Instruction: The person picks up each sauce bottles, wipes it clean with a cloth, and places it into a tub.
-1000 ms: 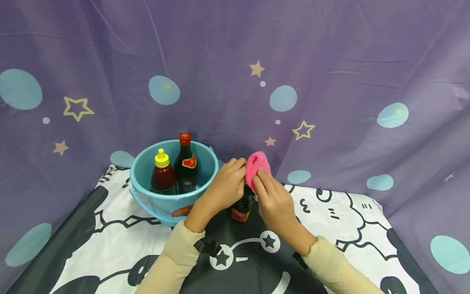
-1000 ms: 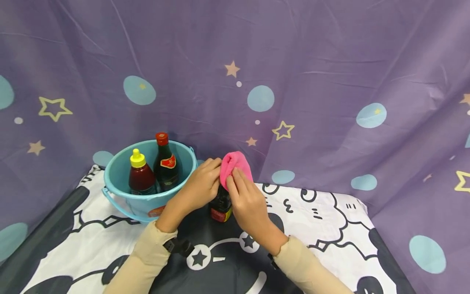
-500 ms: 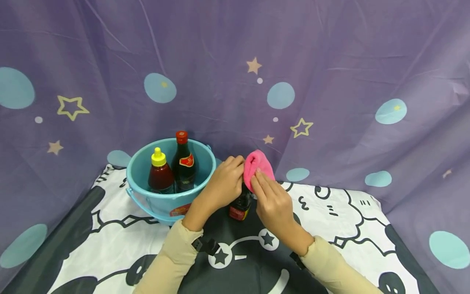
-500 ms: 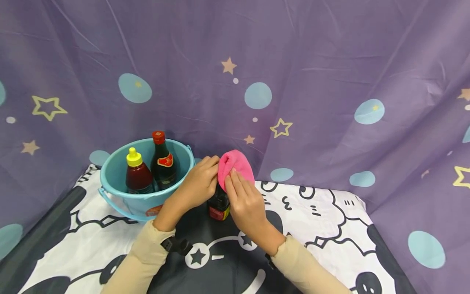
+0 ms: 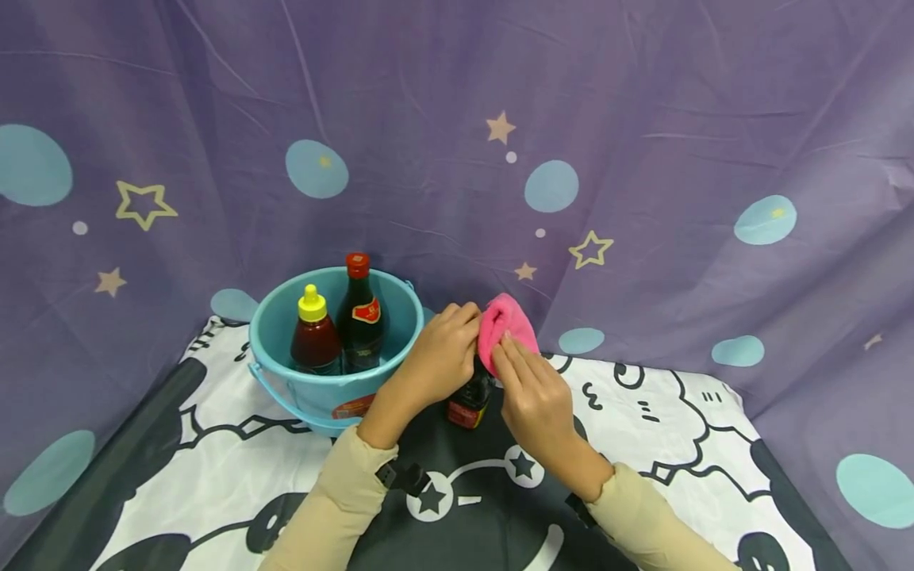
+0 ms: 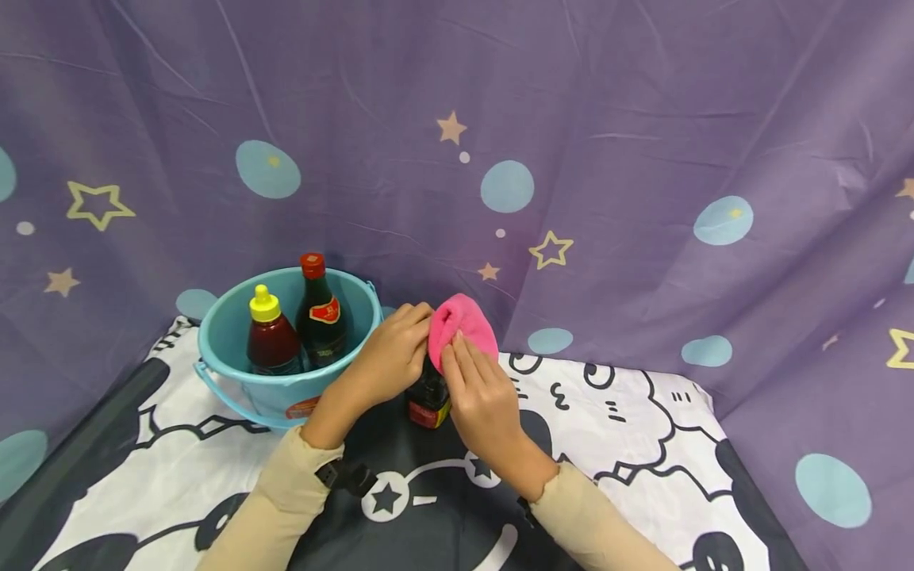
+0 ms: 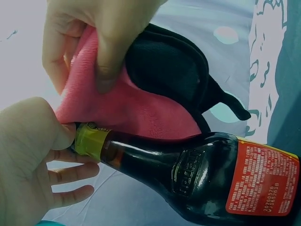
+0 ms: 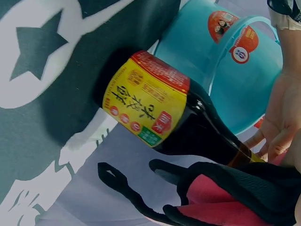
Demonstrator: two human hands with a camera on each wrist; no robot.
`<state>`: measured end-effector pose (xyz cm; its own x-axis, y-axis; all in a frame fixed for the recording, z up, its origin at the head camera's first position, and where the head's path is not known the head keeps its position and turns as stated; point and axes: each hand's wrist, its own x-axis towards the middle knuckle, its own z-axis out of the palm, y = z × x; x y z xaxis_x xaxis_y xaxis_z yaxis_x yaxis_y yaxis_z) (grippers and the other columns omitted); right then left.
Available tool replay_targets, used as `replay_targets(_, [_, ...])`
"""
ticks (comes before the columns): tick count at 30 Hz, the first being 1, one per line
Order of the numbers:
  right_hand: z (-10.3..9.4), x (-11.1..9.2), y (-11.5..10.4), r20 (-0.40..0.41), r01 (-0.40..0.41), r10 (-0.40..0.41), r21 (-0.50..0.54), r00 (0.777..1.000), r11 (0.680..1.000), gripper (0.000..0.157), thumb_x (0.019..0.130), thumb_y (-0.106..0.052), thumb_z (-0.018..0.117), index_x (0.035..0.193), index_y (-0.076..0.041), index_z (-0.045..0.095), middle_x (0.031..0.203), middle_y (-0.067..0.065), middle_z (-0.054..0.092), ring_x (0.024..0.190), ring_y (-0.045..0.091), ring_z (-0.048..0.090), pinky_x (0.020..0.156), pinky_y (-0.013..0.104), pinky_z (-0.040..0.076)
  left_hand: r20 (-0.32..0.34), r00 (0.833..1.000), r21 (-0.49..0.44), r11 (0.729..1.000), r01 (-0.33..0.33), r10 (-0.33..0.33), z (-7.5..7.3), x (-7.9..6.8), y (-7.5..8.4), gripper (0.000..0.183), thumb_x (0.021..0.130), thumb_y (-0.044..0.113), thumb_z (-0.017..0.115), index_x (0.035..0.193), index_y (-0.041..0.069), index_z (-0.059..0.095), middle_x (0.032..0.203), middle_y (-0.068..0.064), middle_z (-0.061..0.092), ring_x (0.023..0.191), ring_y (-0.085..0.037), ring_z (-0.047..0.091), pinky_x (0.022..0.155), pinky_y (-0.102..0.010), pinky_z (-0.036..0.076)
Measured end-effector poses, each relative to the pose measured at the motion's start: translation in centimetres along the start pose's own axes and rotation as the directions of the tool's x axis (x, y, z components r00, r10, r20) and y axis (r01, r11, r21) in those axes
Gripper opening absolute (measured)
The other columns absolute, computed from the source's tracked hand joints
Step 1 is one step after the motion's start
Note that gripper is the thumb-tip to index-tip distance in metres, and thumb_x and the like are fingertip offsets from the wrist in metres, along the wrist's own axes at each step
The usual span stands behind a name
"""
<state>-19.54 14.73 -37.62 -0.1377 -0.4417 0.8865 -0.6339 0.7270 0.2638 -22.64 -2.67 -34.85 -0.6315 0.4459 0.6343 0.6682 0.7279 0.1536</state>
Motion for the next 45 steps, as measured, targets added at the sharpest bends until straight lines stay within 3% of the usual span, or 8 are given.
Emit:
replay_targets(6, [-0.1, -0.8, 0.1, 0.050, 0.021, -0.020, -0.014, 0.999, 1.000, 0.030, 0.094, 0.005, 0.045, 0.104, 0.008, 0.073, 0.102, 0.020, 0.077, 0.091, 0.032, 0.076, 0.078, 0.044, 0.061, 0.020, 1.000, -0.034, 0.999, 0.017, -0.017, 0.0, 0.1, 0.2, 0.033, 0.099, 0.005, 0.059, 0.130, 0.002, 0.067, 0.100, -0.009, 0.064, 0.088, -0.026, 0.056, 0.080, -0.036, 0.052])
replay_targets(14, [-0.1, -1.9, 0.4, 0.143, 0.043, -0.047, 0.031, 0.989, 0.999, 0.035, 0.092, 0.006, 0.039, 0.104, 0.007, 0.072, 0.100, 0.019, 0.077, 0.092, 0.032, 0.075, 0.079, 0.044, 0.061, 0.074, 0.997, -0.056, 0.998, 0.042, -0.038, 0.0, 0.1, 0.4, 0.033, 0.102, 0.013, 0.058, 0.134, 0.006, 0.065, 0.107, -0.011, 0.065, 0.096, -0.028, 0.059, 0.092, -0.040, 0.054])
replay_targets(24, [-0.3, -3.2, 0.6, 0.270, 0.071, -0.089, 0.073, 0.959, 0.995, 0.036, 0.071, 0.012, 0.064, 0.105, 0.004, 0.072, 0.099, 0.017, 0.076, 0.088, 0.031, 0.074, 0.077, 0.043, 0.061, 0.087, 0.996, -0.055, 0.998, 0.036, -0.031, 0.0, 0.2, 0.4, 0.033, 0.102, 0.013, 0.058, 0.134, 0.008, 0.065, 0.107, -0.009, 0.065, 0.095, -0.027, 0.059, 0.088, -0.039, 0.054])
replay_targets(32, [-0.4, -3.1, 0.5, 0.377, 0.120, -0.132, 0.055, 0.917, 0.991, 0.038, 0.067, 0.010, 0.071, 0.104, 0.002, 0.069, 0.100, 0.014, 0.075, 0.090, 0.028, 0.073, 0.081, 0.040, 0.061, 0.073, 0.997, -0.055, 0.997, 0.044, -0.040, -0.3, 0.1, 0.3, 0.033, 0.102, 0.011, 0.058, 0.134, 0.008, 0.065, 0.110, -0.009, 0.066, 0.097, -0.027, 0.059, 0.091, -0.039, 0.054])
replay_targets(45, [-0.4, -4.0, 0.6, 0.396, 0.168, -0.174, 0.051, 0.902, 0.985, 0.030, 0.072, 0.007, 0.072, 0.101, 0.000, 0.067, 0.100, 0.012, 0.074, 0.090, 0.025, 0.072, 0.078, 0.036, 0.059, 0.083, 0.995, -0.068, 0.996, 0.052, -0.047, -0.2, 0.1, 0.3, 0.033, 0.102, 0.012, 0.058, 0.134, 0.009, 0.065, 0.111, -0.009, 0.067, 0.098, -0.028, 0.060, 0.094, -0.041, 0.054])
